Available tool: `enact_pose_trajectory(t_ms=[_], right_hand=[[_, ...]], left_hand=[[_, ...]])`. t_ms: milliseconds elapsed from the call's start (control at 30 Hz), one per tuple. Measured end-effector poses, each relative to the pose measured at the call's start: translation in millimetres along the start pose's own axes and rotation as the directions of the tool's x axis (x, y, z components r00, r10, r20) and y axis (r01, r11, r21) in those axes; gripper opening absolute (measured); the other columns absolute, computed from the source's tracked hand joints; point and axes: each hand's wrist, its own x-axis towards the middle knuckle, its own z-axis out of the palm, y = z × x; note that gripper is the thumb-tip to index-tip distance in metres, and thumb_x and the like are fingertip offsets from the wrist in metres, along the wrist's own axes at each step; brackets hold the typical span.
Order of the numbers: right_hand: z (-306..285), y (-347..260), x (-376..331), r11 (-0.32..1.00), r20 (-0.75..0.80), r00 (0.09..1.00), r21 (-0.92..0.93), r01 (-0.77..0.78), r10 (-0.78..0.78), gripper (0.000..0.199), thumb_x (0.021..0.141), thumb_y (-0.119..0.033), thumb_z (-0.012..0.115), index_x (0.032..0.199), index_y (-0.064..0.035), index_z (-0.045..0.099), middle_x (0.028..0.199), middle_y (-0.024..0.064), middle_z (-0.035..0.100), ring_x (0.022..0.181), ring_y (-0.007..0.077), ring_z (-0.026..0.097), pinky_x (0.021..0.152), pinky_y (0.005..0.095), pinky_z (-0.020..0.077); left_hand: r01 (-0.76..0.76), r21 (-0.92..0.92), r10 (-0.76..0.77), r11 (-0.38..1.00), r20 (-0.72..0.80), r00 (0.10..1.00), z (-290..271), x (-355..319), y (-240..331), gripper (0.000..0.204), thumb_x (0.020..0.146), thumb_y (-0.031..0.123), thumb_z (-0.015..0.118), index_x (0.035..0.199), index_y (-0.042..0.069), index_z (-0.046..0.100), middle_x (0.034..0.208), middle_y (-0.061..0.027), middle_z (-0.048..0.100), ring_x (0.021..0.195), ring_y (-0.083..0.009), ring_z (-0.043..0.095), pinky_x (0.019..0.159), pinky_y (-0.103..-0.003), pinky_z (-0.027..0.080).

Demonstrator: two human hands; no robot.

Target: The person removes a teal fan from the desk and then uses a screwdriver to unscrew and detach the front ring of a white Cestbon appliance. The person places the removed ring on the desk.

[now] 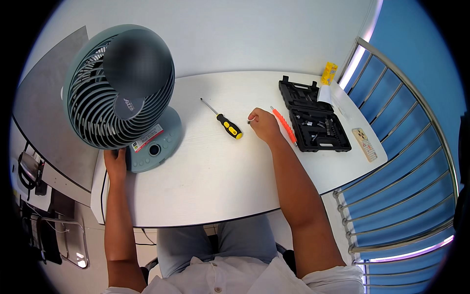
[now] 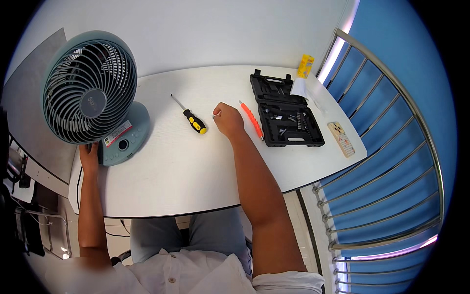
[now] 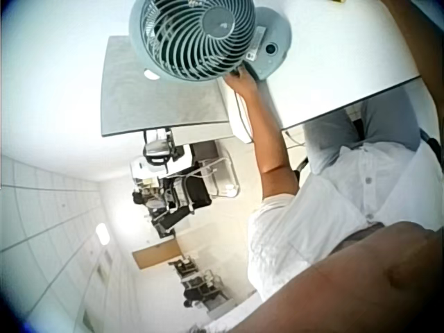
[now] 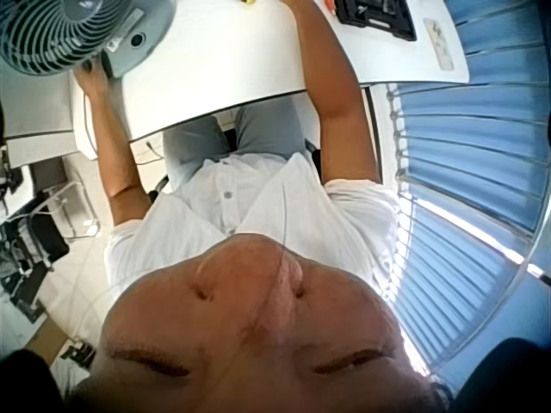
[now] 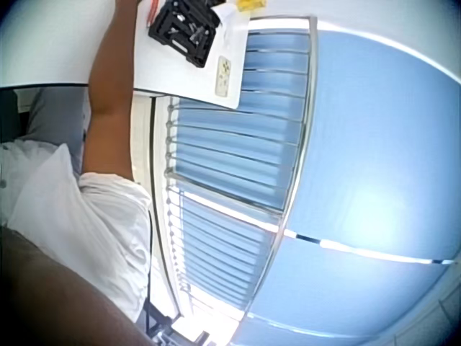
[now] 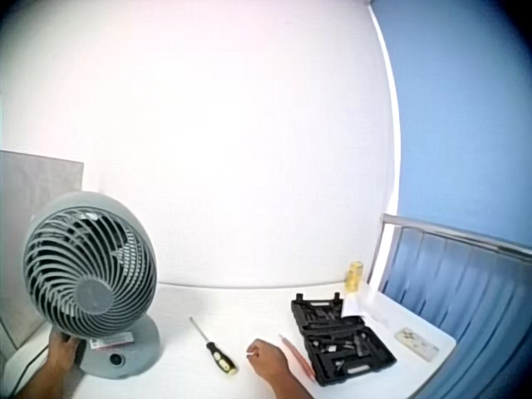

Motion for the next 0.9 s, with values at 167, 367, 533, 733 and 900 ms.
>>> enact_pose_trajectory(t_ms=[167,367,533,733,900], right_hand=[[-13.9,10.8,5.7,0.997,0.044,0.999,0.080,-0.021,0.018,0.012,0.080,-0.009,0.058,0.091,-0.0091,0.064,0.083,0.0069,0.065,0.079,0.0225,0.062,0.071,0.0338,0.0482],[-43.4,23.6,13.2,0.828,-0.514,0.824,0.550,0.105,0.237,0.035,0.084,-0.010,0.055,0.119,-0.0099,0.058,0.076,0.0052,0.065,0.062,0.0177,0.063,0.061,0.0293,0.0491],[-33.8,15.9,7.6,0.901,-0.290,0.944,0.434,-0.017,0.157,0.039,0.085,-0.012,0.057,0.124,-0.0086,0.055,0.071,0.0056,0.063,0.047,0.0147,0.060,0.054,0.0273,0.0494],[-20.1,11.2,5.3,0.962,-0.175,0.981,0.273,-0.030,0.080,0.026,0.085,-0.017,0.060,0.108,-0.0051,0.063,0.067,0.0050,0.063,0.053,0.0148,0.059,0.060,0.0293,0.0472],[-8.7,21.5,16.6,0.963,-0.234,0.972,0.253,0.089,-0.029,0.025,0.084,-0.017,0.062,0.105,-0.0050,0.063,0.067,0.0065,0.063,0.056,0.0168,0.060,0.061,0.0296,0.0477]], left_hand=[[0.014,0.005,-0.014,1.000,-0.039,0.999,0.6,-0.8,2.0,0.040,0.090,0.000,0.052,0.129,-0.003,0.044,0.134,-0.0146,0.047,0.125,-0.0247,0.045,0.104,-0.033,0.033],[0.005,-0.007,-0.006,1.000,-0.024,1.000,0.7,0.1,-0.6,0.040,0.090,0.000,0.052,0.128,-0.003,0.045,0.132,-0.0142,0.049,0.123,-0.0241,0.047,0.104,-0.033,0.034],[-0.011,-0.002,0.011,1.000,-0.010,1.000,3.5,1.6,-2.1,0.040,0.089,-0.001,0.051,0.129,-0.003,0.045,0.132,-0.0148,0.049,0.123,-0.0244,0.047,0.104,-0.033,0.033],[-0.085,0.033,0.087,0.996,-0.057,0.995,6.5,-1.2,3.4,0.038,0.088,0.002,0.057,0.125,-0.004,0.048,0.125,-0.0166,0.053,0.115,-0.0246,0.053,0.099,-0.034,0.038],[-0.102,-0.010,0.101,0.995,-0.042,0.994,-1.2,2.3,-9.0,0.037,0.087,0.001,0.058,0.123,-0.005,0.049,0.122,-0.0170,0.055,0.113,-0.0247,0.054,0.099,-0.034,0.038]])
